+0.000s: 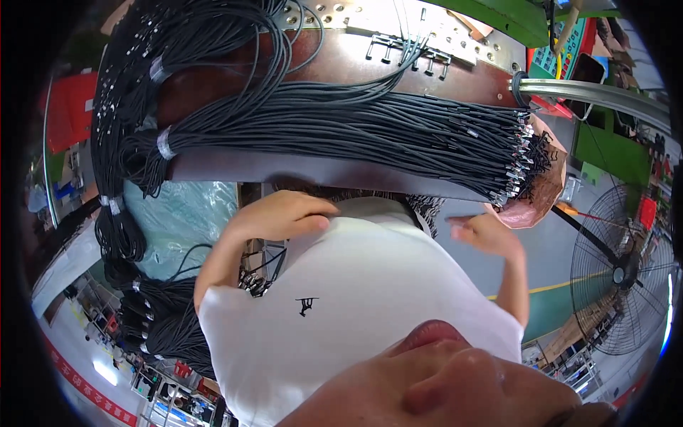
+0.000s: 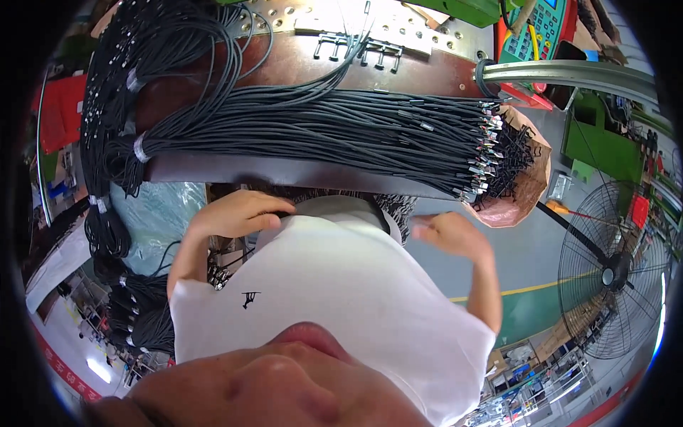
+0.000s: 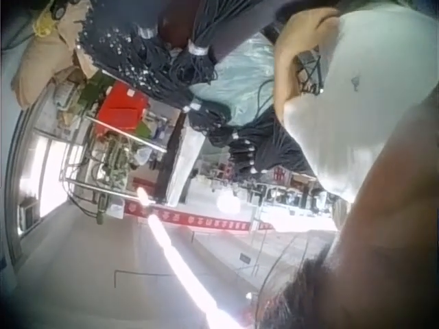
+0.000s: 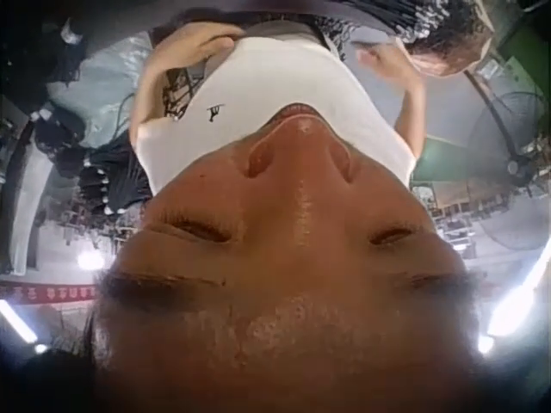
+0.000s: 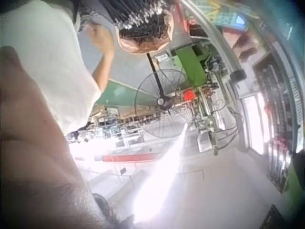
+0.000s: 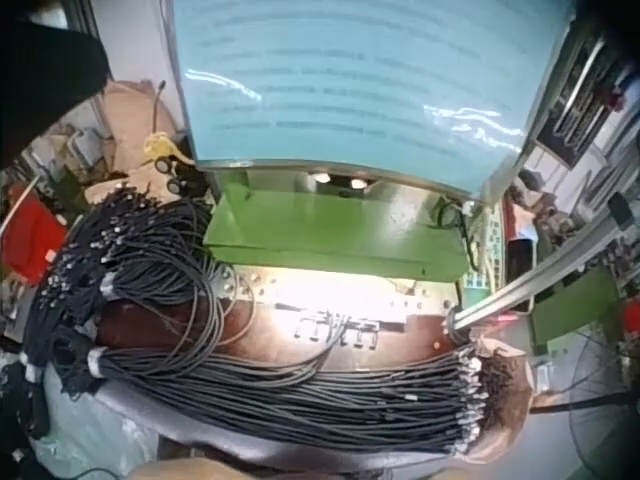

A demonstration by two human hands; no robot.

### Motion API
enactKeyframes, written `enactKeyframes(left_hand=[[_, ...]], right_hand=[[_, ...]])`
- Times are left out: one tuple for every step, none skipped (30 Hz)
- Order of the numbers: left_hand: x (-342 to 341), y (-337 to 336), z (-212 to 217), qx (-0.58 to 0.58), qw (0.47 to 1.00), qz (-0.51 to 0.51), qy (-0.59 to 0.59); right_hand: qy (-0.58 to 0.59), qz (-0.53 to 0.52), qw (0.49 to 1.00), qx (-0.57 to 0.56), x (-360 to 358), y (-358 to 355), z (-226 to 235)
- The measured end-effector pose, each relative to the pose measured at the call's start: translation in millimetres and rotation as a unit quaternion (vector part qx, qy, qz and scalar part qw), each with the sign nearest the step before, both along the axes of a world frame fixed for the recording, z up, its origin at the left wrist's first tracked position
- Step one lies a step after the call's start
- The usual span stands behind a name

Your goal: Organizing bundles of black wires and connecting individual cable ends to a testing fixture board.

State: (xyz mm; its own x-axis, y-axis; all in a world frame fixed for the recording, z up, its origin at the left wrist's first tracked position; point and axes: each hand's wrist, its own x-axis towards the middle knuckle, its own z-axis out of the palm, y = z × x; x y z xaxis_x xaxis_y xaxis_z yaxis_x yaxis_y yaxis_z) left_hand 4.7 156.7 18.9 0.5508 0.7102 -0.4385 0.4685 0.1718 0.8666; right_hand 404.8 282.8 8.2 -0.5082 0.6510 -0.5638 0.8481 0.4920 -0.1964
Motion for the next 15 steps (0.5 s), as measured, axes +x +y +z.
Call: enactKeyframes(left_hand=[[7.6, 16.1, 13.0, 0.000, 0.994, 0.007, -0.114], [19.2, 29.7, 18.3, 0.045, 0.984, 0.030, -0.169], [33.1, 47.0, 26.8, 0.089, 0.982, 0.075, -0.152], [50.3, 63.6, 26.3, 0.268, 0.949, 0.106, -0.126], [69.4, 79.5, 32.4, 0.325, 0.937, 0.109, -0.071], [87.4, 97.0, 24.0, 0.445, 0.889, 0.107, -0.033], [99.3, 115.5, 14.7, 0.521, 0.846, 0.098, 0.055], [100.8, 126.4, 21.5, 0.558, 0.788, 0.084, 0.244], [92.6, 126.6, 10.5, 0.523, 0.808, 0.090, 0.255], [81.1, 123.1, -2.4, 0.486, 0.828, 0.096, 0.264], [77.0, 122.3, -2.7, 0.507, 0.820, 0.103, 0.246], [74.6, 126.9, -3.7, 0.508, 0.821, 0.100, 0.241], [72.0, 135.9, -4.3, 0.518, 0.813, 0.083, 0.252], [70.3, 143.3, -3.5, 0.528, 0.805, 0.065, 0.262], [68.6, 148.4, -5.4, 0.550, 0.796, 0.083, 0.238]], right_hand=[[0.137, 0.035, 0.971, -0.195, -14.8, 18.6, 26.5], [0.264, 0.074, 0.882, -0.384, -34.7, 39.3, 47.9], [0.321, 0.001, 0.888, -0.330, -62.3, 59.8, 61.8], [0.397, 0.011, 0.904, -0.160, -92.7, 81.9, 65.9], [0.410, -0.025, 0.911, 0.032, -122.7, 100.9, 53.6], [0.354, -0.014, 0.921, 0.162, -150.2, 126.2, 40.5], [0.302, 0.100, 0.887, 0.335, -155.3, 152.6, 10.1], [0.233, 0.209, 0.815, 0.488, -152.0, 165.3, -19.5], [0.261, 0.144, 0.841, 0.450, -152.9, 160.4, -18.7], [0.287, 0.078, 0.863, 0.409, -152.1, 152.5, -14.5], [0.299, 0.084, 0.867, 0.389, -140.1, 148.0, -8.8], [0.326, 0.066, 0.878, 0.343, -131.8, 146.9, -12.0], [0.326, 0.036, 0.899, 0.292, -128.4, 150.7, -13.3], [0.323, 0.002, 0.916, 0.239, -126.7, 151.4, -10.9], [0.343, 0.000, 0.904, 0.256, -127.9, 149.3, -2.0]])
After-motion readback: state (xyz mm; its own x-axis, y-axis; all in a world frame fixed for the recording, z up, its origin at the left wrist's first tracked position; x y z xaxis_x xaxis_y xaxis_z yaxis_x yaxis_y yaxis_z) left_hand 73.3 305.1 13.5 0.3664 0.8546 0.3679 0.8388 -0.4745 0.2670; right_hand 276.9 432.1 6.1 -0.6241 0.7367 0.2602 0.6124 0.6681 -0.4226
